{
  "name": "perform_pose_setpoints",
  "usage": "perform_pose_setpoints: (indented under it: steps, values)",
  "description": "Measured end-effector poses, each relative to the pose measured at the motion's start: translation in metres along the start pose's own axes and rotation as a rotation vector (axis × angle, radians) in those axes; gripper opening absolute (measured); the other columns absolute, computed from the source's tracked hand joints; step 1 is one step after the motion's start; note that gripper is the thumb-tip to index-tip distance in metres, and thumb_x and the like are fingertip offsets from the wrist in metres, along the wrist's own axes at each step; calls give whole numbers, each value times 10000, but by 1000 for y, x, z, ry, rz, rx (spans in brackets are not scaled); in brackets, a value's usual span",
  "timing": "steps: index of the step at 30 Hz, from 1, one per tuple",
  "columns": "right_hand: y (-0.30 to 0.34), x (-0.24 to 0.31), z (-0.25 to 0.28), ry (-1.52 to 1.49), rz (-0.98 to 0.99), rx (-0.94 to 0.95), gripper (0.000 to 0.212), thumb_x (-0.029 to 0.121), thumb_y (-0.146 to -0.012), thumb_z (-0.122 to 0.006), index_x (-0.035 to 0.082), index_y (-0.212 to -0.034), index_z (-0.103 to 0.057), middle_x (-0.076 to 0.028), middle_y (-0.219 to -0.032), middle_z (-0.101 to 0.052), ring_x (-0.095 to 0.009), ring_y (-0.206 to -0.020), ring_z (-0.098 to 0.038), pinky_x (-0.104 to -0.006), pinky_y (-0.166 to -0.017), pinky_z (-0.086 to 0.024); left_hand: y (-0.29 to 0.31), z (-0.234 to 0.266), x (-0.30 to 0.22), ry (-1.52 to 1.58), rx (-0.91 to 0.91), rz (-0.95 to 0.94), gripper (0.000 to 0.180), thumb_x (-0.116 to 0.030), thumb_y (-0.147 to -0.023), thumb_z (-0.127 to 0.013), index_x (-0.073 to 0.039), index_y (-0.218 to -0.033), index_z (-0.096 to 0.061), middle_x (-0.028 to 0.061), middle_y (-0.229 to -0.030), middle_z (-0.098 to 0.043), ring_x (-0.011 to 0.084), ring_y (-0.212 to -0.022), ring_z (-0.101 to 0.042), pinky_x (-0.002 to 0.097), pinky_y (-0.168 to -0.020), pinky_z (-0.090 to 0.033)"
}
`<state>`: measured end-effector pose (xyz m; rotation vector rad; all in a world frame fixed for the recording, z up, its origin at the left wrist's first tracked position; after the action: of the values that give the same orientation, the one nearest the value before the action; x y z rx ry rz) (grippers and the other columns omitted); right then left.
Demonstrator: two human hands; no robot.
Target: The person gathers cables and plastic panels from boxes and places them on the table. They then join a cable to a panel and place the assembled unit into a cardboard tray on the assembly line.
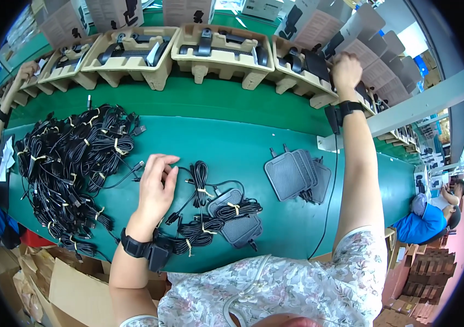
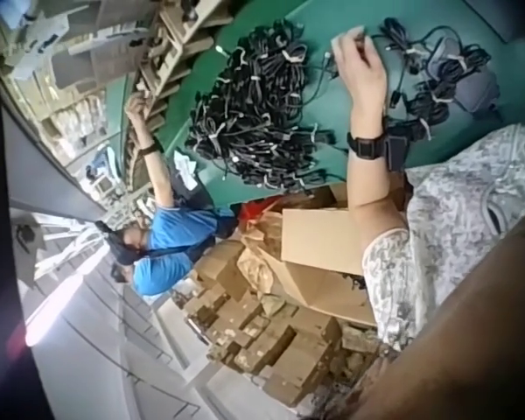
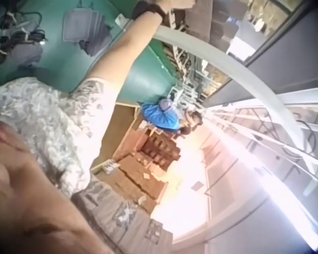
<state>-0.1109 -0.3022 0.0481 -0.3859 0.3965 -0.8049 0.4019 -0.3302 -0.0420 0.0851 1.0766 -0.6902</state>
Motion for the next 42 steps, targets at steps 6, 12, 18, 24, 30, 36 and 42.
perform_pose_setpoints:
  steps: [6, 12, 18, 24, 30, 36, 42]
  values:
    - [-28, -50, -71, -14, -114, 435, 388, 258, -878, -498, 100, -1232, -529, -163, -1335, -442, -331, -1206, -457, -409, -949, -409, 1, -1, 2, 18, 11, -1, 185, 20, -819, -567, -25, -998, -566, 85, -926, -508, 161, -659, -525, 260, -578, -443]
    - [-58, -77, -123, 134, 259, 403, 319, 249, -890, -466, 17, -1028, -636, -242, -999, -610, -374, -947, -597, -451, -807, -474, 8, 1, 1, 17, -8, 35, 185, 4, -820, -564, -43, -999, -563, 103, -939, -512, 210, -692, -549, 298, -605, -459]
    - [-60, -67, -102, 368, 113, 325, 432, 354, -867, -485, 192, -1267, -465, -208, -1060, -606, -367, -992, -579, -453, -812, -460, 5, -1, 8, 58, -93, 18, 170, 12, -824, -540, -43, -984, -555, 111, -910, -522, 238, -708, -568, 322, -609, -468]
    - [65, 118, 77, -801, 598, -195, 251, 153, -848, -560, 47, -1073, -595, -147, -1002, -609, -294, -941, -580, -360, -812, -463, -4, 27, 5, 283, -337, -89, 169, 31, -830, -504, -40, -974, -555, 102, -878, -535, 198, -682, -577, 286, -571, -467]
    - [279, 222, 168, -786, 1561, 200, 444, -103, -674, -486, 55, -1084, -550, -116, -1050, -575, -292, -1011, -550, -429, -936, -419, 2, 26, 3, 305, -339, -158, 157, 2, -834, -520, -35, -982, -557, 94, -897, -548, 167, -674, -577, 260, -570, -474]
    - [279, 199, 173, -644, 1352, 296, 481, -81, -715, -528, 53, -1175, -490, -139, -1036, -566, -293, -1002, -553, -416, -940, -423, 7, 12, -17, 472, -207, -340, 213, -123, -828, -612, -35, -1014, -558, 99, -963, -569, 185, -705, -599, 293, -623, -491]
    - [266, 195, 216, -1110, 864, 530, 384, -9, -783, -576, 28, -1157, -498, -154, -956, -572, -294, -903, -585, -373, -845, -475, 17, 10, -21, 483, 59, -251, 301, -226, -820, -640, -36, -1040, -560, 101, -899, -623, 230, -735, -622, 330, -662, -489]
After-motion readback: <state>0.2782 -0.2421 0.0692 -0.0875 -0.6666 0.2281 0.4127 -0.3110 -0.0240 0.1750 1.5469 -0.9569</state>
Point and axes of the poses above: each hand's wrist, its own y-axis away from the middle knuckle, its own z-axis out of the back of the hand, x = y × z, the point moved 3 cm from there along -y, towards the middle knuckle
